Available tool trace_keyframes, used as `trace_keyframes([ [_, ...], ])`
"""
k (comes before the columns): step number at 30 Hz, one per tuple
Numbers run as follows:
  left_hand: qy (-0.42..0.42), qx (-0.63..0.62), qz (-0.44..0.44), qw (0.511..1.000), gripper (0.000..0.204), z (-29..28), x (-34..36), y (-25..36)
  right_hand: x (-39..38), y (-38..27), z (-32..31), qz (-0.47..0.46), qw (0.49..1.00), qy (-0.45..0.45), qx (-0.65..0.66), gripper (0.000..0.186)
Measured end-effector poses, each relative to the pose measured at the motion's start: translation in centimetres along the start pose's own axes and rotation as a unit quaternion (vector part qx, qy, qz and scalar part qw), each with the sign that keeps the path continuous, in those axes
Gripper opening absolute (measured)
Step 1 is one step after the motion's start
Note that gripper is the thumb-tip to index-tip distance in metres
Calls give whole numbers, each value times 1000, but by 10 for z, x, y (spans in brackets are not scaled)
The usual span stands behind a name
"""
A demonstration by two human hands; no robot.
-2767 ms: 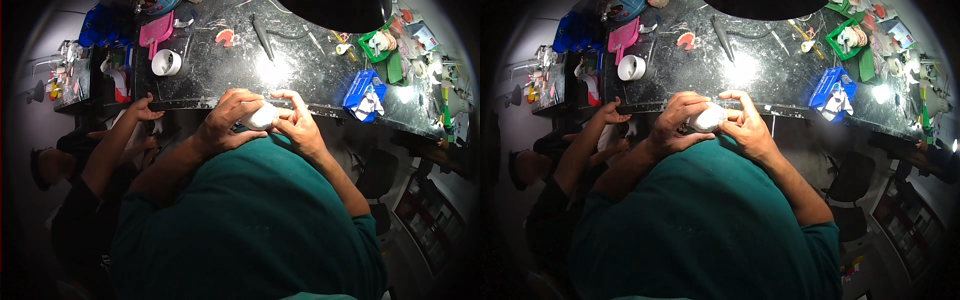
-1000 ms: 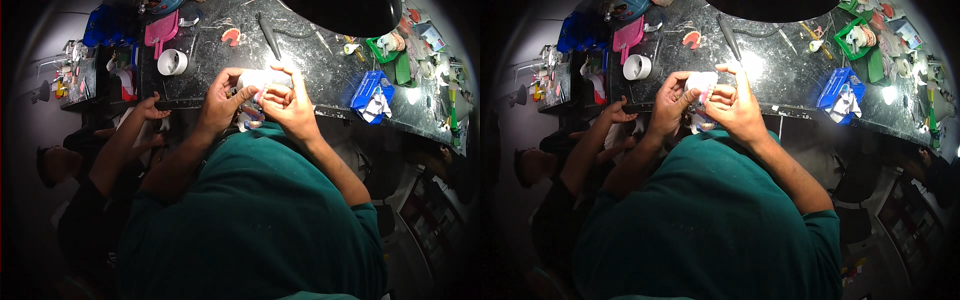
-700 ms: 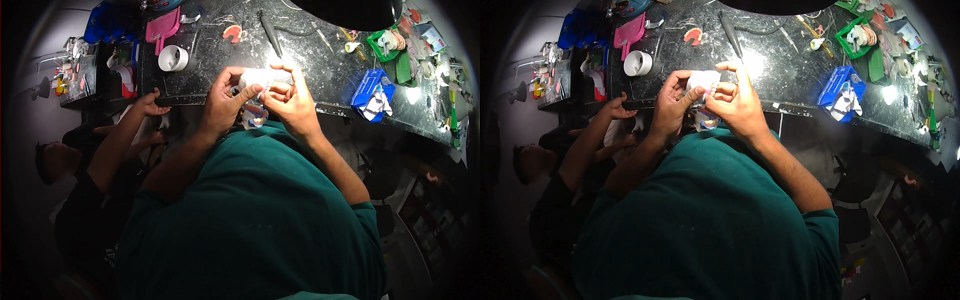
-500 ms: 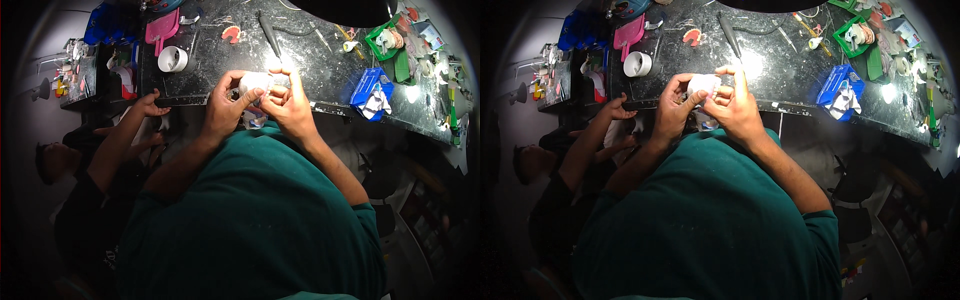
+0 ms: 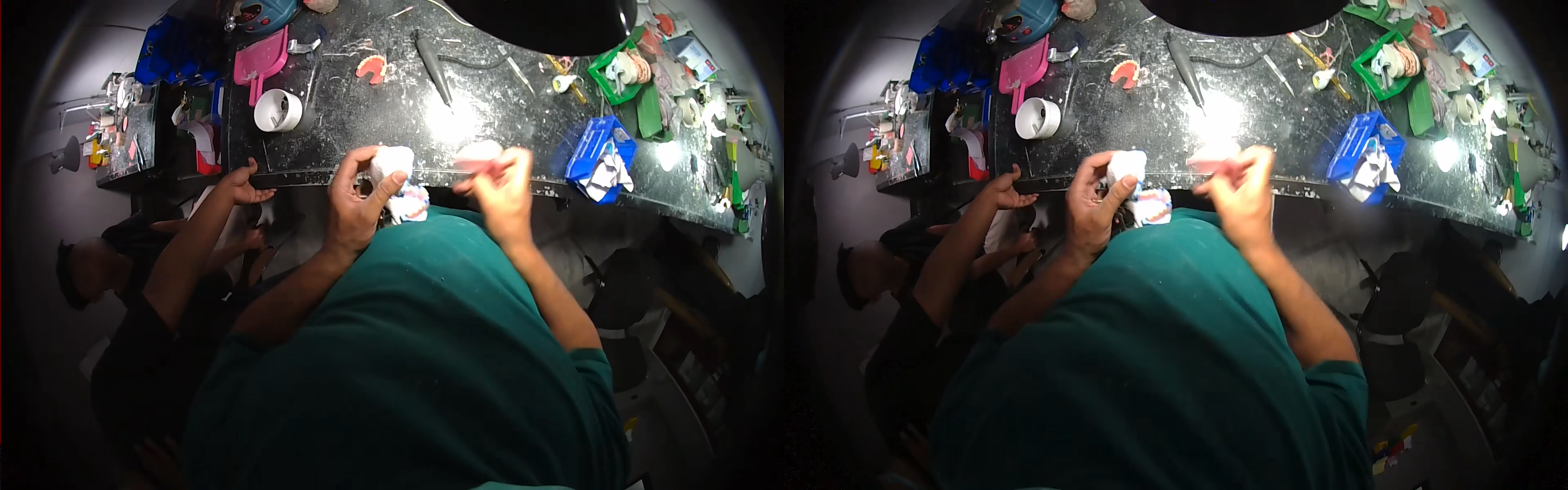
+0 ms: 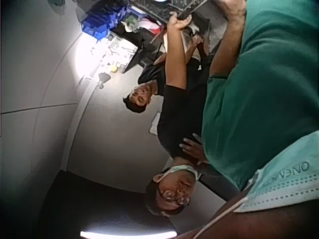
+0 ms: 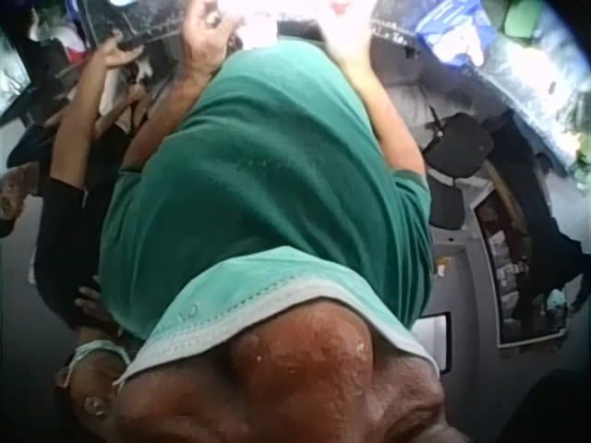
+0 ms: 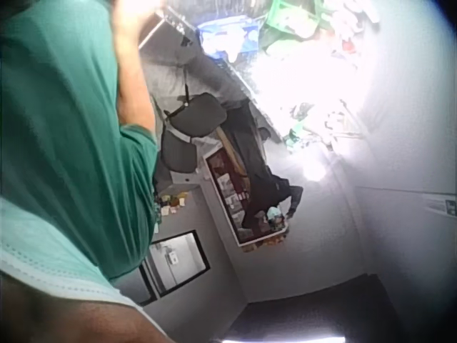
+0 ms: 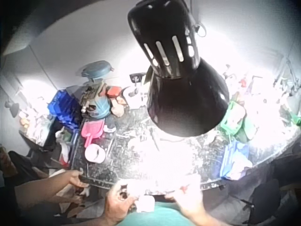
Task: The person takes a dental model mounted on an articulator, fits a dental prosthesis onto it by hand, and shapes the prosthesis using a rotary tool.
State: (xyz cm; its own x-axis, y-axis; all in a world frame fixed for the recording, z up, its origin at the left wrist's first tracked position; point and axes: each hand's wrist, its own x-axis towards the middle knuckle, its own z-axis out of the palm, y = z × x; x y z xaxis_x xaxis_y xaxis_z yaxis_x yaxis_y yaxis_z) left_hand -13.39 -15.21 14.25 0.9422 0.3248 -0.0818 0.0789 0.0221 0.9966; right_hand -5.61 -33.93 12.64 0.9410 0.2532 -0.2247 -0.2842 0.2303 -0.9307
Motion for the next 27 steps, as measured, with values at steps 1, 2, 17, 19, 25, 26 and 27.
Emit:
trace_keyframes([
  [1, -2, -1, -5, 1000, 40, -1, 1, -1, -17, 6, 3, 45, 998, -33, 11, 34],
  [2, -30, -1, -4, 1000, 41, 2, 9, 4, -9, -1, 6, 47, 996, -69, -16, 34],
  [17, -79, -553, -298, 774, 56, -8, 44, 17, 1, -31, -15, 33, 988, -67, 132, 43],
  [19, -76, -583, -293, 754, 58, -6, 36, 19, -6, -36, -13, 35, 987, -71, 139, 46],
  [25, -16, -472, -262, 842, 64, -3, 20, 27, -15, -31, -18, 68, 989, -42, 125, 51],
  [26, -16, -472, -264, 841, 64, -4, 19, 25, -17, -32, -18, 94, 987, -15, 131, 49],
  [27, -19, -461, -262, 848, 65, -6, 19, 23, -17, -30, -19, 94, 987, -14, 130, 49],
])
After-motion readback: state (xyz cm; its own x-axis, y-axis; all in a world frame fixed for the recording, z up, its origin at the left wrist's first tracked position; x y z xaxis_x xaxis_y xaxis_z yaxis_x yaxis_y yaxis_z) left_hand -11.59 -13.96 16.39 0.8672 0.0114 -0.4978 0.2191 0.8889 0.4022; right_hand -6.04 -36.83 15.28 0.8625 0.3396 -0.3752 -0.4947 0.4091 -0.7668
